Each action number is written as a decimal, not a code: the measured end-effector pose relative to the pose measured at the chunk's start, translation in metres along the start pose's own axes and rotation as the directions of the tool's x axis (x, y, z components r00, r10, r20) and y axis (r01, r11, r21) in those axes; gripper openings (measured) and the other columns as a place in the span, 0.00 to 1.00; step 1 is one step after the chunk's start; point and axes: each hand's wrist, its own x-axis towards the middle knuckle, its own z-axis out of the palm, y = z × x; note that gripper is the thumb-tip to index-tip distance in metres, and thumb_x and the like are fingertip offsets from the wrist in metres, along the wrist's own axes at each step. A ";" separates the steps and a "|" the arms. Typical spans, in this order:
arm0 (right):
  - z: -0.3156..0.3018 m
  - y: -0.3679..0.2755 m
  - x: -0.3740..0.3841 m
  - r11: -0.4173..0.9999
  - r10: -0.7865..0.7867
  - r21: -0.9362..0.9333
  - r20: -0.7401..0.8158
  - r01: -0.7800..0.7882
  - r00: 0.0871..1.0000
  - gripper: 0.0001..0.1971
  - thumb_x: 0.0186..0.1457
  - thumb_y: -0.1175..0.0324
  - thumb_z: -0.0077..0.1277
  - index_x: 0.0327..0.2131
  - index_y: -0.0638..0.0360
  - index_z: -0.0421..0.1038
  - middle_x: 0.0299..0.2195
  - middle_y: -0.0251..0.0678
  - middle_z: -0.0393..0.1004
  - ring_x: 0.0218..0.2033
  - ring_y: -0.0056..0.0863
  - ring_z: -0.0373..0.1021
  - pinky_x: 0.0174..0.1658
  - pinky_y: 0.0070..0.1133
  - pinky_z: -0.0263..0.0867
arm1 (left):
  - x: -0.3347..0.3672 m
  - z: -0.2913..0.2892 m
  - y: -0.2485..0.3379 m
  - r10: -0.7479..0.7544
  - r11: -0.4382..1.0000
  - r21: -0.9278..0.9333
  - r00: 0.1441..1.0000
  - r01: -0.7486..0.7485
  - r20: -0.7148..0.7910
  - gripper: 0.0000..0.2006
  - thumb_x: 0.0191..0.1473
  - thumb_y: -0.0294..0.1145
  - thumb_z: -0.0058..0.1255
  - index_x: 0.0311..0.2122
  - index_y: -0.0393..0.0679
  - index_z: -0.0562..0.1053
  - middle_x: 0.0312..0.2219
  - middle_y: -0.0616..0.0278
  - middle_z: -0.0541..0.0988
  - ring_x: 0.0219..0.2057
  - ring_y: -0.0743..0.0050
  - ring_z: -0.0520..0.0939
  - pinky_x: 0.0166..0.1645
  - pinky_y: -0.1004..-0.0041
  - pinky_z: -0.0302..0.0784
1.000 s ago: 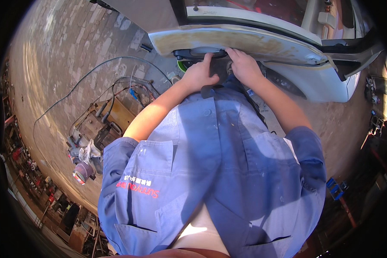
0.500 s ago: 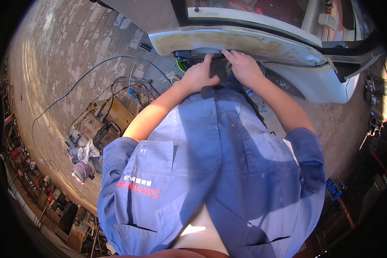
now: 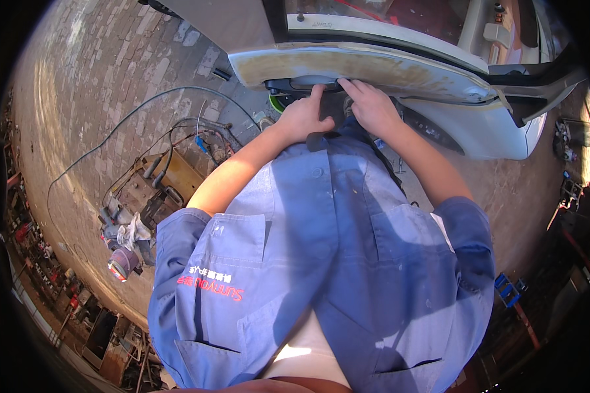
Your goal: The person removes a black door handle from a white car door, cleans the mounting area, and then reattaches the handle, pressing it into place and adjusting its position.
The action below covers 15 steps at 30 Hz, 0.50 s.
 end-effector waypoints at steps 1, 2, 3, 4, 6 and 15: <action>0.000 0.000 0.001 1.000 0.007 -0.009 0.016 -0.007 1.000 0.31 0.54 0.78 0.51 0.64 0.59 0.66 0.55 0.49 0.75 0.52 0.49 0.75 0.56 0.39 0.72 | 0.000 0.000 0.000 0.000 1.000 -0.003 1.000 0.000 0.002 0.42 0.50 0.45 0.59 0.65 0.33 0.57 0.30 0.33 0.83 0.35 0.29 0.86 0.42 0.45 0.82; 0.000 0.000 0.002 1.000 0.004 -0.015 0.020 -0.004 1.000 0.31 0.54 0.78 0.51 0.64 0.59 0.67 0.55 0.49 0.75 0.52 0.49 0.75 0.55 0.39 0.72 | 0.000 0.000 0.000 -0.001 1.000 -0.006 1.000 0.001 0.004 0.42 0.50 0.45 0.60 0.65 0.34 0.57 0.31 0.33 0.83 0.35 0.29 0.86 0.42 0.45 0.82; 0.001 0.000 0.003 1.000 0.018 -0.020 0.030 -0.018 0.999 0.31 0.54 0.78 0.51 0.64 0.59 0.67 0.54 0.49 0.75 0.52 0.49 0.75 0.55 0.39 0.72 | 0.000 -0.001 0.000 0.000 1.000 -0.010 1.000 0.000 0.002 0.42 0.50 0.45 0.60 0.65 0.34 0.57 0.31 0.33 0.83 0.35 0.29 0.86 0.42 0.45 0.82; 0.002 0.001 0.004 1.000 0.021 -0.021 0.029 -0.020 0.999 0.30 0.54 0.78 0.51 0.63 0.59 0.67 0.54 0.49 0.75 0.52 0.49 0.75 0.55 0.39 0.72 | 0.000 -0.001 0.000 0.000 1.000 -0.011 1.000 0.000 0.007 0.42 0.50 0.45 0.60 0.65 0.34 0.57 0.31 0.33 0.83 0.35 0.29 0.86 0.42 0.45 0.82; 0.003 0.004 0.005 0.999 0.021 -0.025 0.016 -0.021 1.000 0.30 0.54 0.78 0.51 0.63 0.59 0.67 0.54 0.49 0.76 0.52 0.50 0.75 0.55 0.40 0.72 | 0.000 -0.002 0.000 0.002 1.000 -0.014 1.000 -0.002 0.009 0.42 0.50 0.45 0.60 0.65 0.34 0.57 0.31 0.33 0.83 0.35 0.29 0.86 0.42 0.45 0.82; -0.008 0.011 0.002 1.000 -0.014 0.001 0.043 0.014 0.999 0.32 0.54 0.78 0.50 0.65 0.59 0.65 0.52 0.48 0.76 0.51 0.49 0.75 0.55 0.40 0.72 | 0.000 -0.003 0.000 0.012 1.000 -0.014 1.000 -0.011 0.008 0.42 0.50 0.45 0.60 0.66 0.34 0.57 0.33 0.31 0.83 0.37 0.28 0.85 0.44 0.45 0.82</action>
